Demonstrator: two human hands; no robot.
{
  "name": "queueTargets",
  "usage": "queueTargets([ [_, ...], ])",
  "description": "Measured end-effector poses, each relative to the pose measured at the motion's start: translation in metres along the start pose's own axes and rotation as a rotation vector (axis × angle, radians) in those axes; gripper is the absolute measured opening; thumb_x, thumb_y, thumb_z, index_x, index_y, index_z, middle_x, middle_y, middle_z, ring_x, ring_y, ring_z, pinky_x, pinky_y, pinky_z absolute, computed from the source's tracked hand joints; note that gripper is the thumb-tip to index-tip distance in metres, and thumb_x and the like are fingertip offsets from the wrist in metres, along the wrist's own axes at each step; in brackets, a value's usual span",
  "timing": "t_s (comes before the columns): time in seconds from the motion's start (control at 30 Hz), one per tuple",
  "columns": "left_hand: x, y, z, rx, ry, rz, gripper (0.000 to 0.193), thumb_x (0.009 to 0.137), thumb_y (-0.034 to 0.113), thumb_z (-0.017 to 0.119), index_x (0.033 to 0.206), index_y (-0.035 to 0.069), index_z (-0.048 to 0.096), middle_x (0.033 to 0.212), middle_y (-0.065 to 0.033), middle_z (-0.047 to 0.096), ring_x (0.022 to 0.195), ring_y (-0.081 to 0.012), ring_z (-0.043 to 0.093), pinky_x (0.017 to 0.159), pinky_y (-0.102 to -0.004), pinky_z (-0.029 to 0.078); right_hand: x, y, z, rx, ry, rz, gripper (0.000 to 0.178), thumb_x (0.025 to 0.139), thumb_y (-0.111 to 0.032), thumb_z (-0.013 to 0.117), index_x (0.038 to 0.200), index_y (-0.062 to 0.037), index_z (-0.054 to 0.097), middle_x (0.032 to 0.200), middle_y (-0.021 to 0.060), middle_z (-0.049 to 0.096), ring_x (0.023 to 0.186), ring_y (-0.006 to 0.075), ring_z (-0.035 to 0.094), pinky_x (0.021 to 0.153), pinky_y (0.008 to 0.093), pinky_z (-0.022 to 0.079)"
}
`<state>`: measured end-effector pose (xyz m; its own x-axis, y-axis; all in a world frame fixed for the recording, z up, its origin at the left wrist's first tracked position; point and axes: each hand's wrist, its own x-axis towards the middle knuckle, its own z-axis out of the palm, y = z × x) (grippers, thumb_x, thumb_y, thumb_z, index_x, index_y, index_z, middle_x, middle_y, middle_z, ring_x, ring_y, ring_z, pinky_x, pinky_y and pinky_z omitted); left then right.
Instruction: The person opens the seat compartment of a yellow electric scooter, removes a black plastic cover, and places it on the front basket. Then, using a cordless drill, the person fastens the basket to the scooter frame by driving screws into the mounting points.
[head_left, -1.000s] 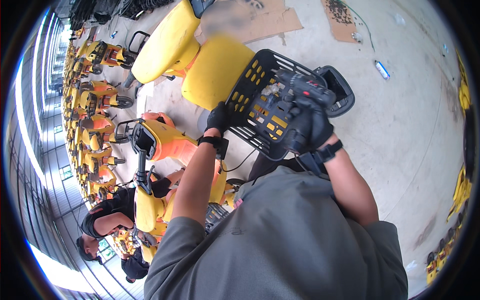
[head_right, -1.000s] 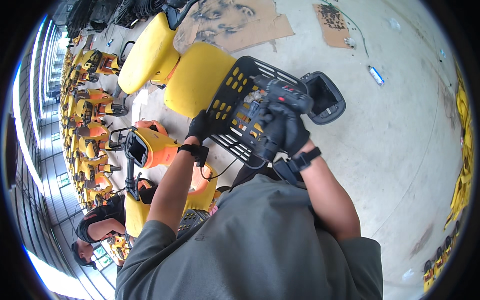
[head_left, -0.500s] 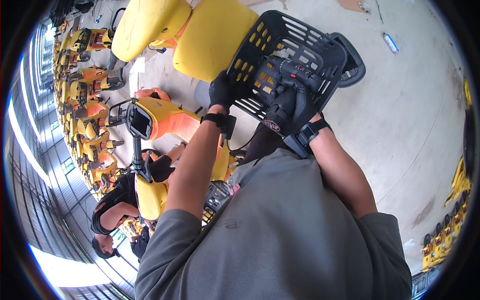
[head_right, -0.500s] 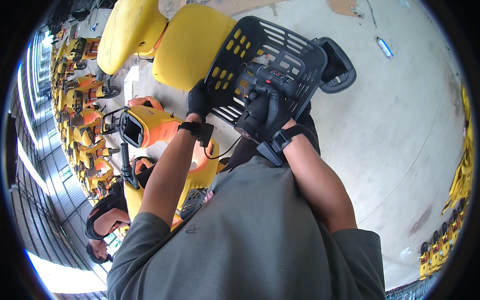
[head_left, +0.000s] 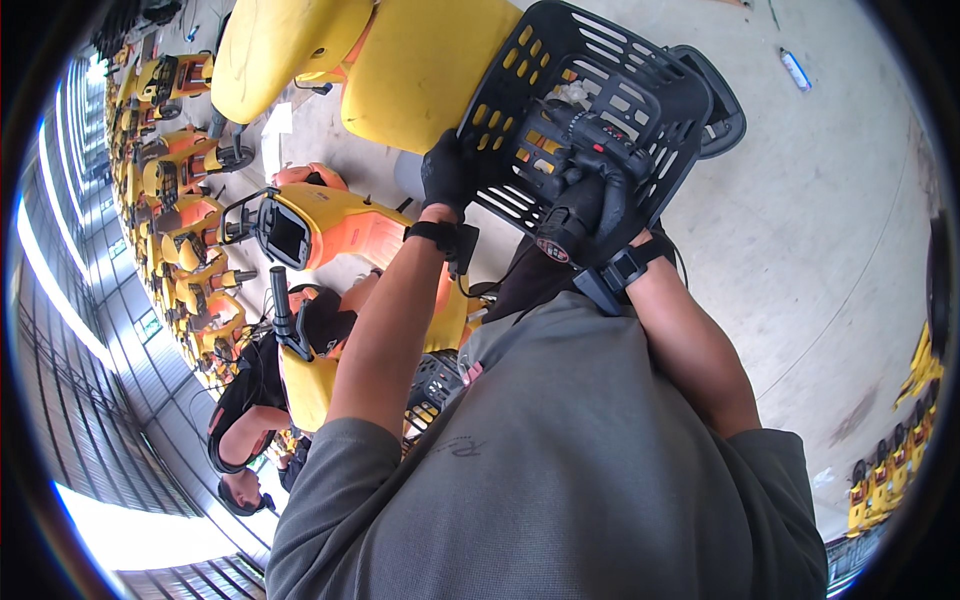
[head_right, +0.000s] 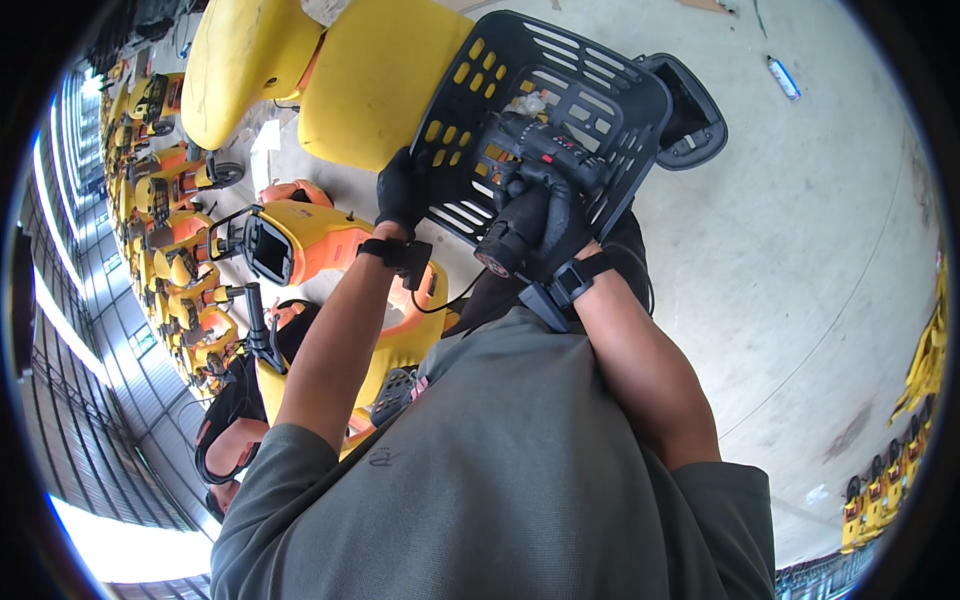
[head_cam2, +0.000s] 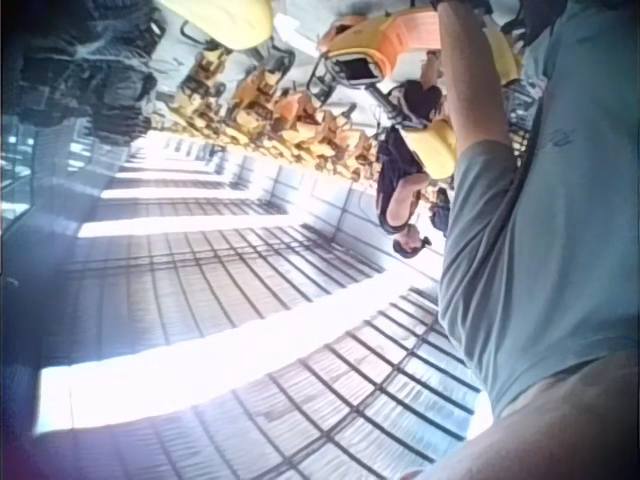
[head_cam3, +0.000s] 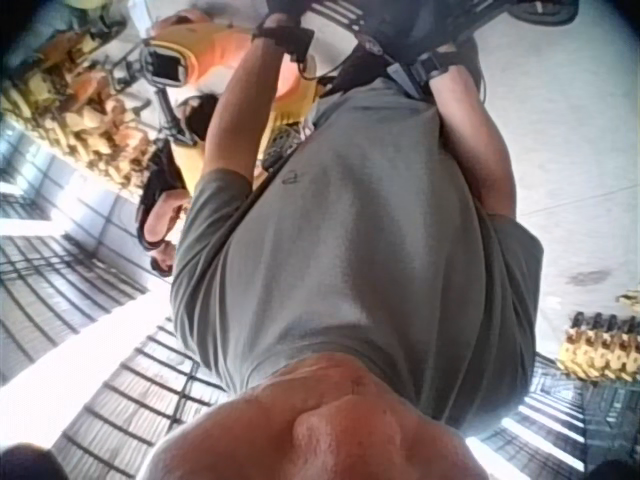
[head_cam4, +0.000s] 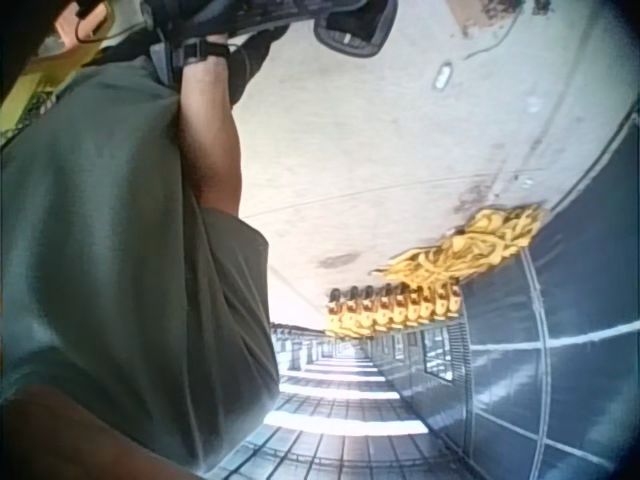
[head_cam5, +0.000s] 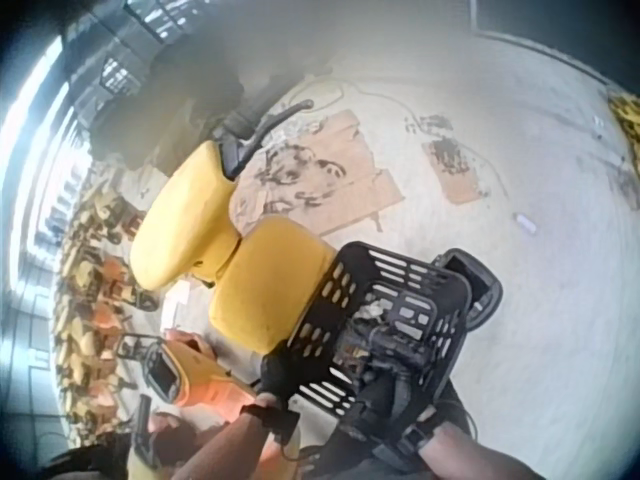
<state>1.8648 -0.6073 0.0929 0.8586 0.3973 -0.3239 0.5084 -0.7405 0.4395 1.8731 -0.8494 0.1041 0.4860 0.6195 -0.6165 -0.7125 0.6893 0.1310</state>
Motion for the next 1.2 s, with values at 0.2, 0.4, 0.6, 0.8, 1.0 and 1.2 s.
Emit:
queueTargets([
  [0.2,-0.003,0.007,-0.002,0.006,0.015,0.024,0.026,0.097,0.03,0.059,0.103,0.006,0.065,0.091,-0.0226,0.069,0.089,-0.0439,0.064,0.074,-0.0471,0.051,-0.002,-0.002,0.002,0.006,0.006,0.013,0.023,0.092,-0.022,0.058,0.1,-0.0009,0.06,0.076,0.0041,0.057,0.079,0.0231,0.059,0.073,0.0314,0.054],
  [0.4,-0.006,0.011,-0.005,-0.046,-0.008,0.016,0.024,0.097,0.028,0.059,0.102,0.004,0.064,0.09,-0.0228,0.069,0.087,-0.044,0.064,0.072,-0.0458,0.051,0.001,-0.005,0.001,0.007,-0.001,0.026,0.022,0.092,-0.021,0.058,0.101,-0.0003,0.06,0.075,0.0041,0.057,0.076,0.0231,0.059,0.074,0.0313,0.054],
  [0.6,-0.005,0.009,-0.004,-0.071,0.009,0.015,0.023,0.094,0.03,0.064,0.101,0.008,0.066,0.087,-0.0195,0.07,0.083,-0.0408,0.067,0.069,-0.0461,0.051,0.003,-0.008,-0.005,-0.208,-0.015,0.013,0.018,0.093,-0.018,0.058,0.101,-0.0019,0.06,0.074,0.0049,0.058,0.072,0.0199,0.06,0.072,0.031,0.054],
  [0.8,-0.007,0.013,-0.007,-0.198,0.001,0.055,0.02,0.092,0.024,0.067,0.101,0.006,0.066,0.088,-0.0194,0.071,0.085,-0.0397,0.068,0.069,-0.0448,0.052,0.0,-0.008,-0.002,-0.412,0.043,-0.035,0.016,0.092,-0.016,0.061,0.101,-0.0021,0.06,0.072,0.0054,0.058,0.068,0.0186,0.059,0.07,0.031,0.054],
  [1.0,-0.007,0.015,-0.007,-0.121,-0.006,0.038,0.024,0.09,0.026,0.07,0.102,0.006,0.066,0.087,-0.02,0.071,0.082,-0.038,0.069,0.067,-0.043,0.052,-0.004,-0.006,0.003,-0.297,0.075,-0.043,0.019,0.092,-0.015,0.06,0.105,-0.0021,0.061,0.075,0.0049,0.058,0.071,0.0175,0.058,0.074,0.0308,0.053],
  [1.2,-0.009,0.011,-0.005,-0.036,-0.011,0.075,0.019,0.096,0.021,0.063,0.1,0.002,0.064,0.082,-0.0177,0.07,0.074,-0.0307,0.069,0.062,-0.0383,0.049,-0.002,-0.004,0.005,-0.116,0.031,-0.077,0.023,0.094,-0.017,0.056,0.11,-0.0026,0.063,0.077,0.0031,0.057,0.072,0.0148,0.055,0.078,0.0303,0.051],
])
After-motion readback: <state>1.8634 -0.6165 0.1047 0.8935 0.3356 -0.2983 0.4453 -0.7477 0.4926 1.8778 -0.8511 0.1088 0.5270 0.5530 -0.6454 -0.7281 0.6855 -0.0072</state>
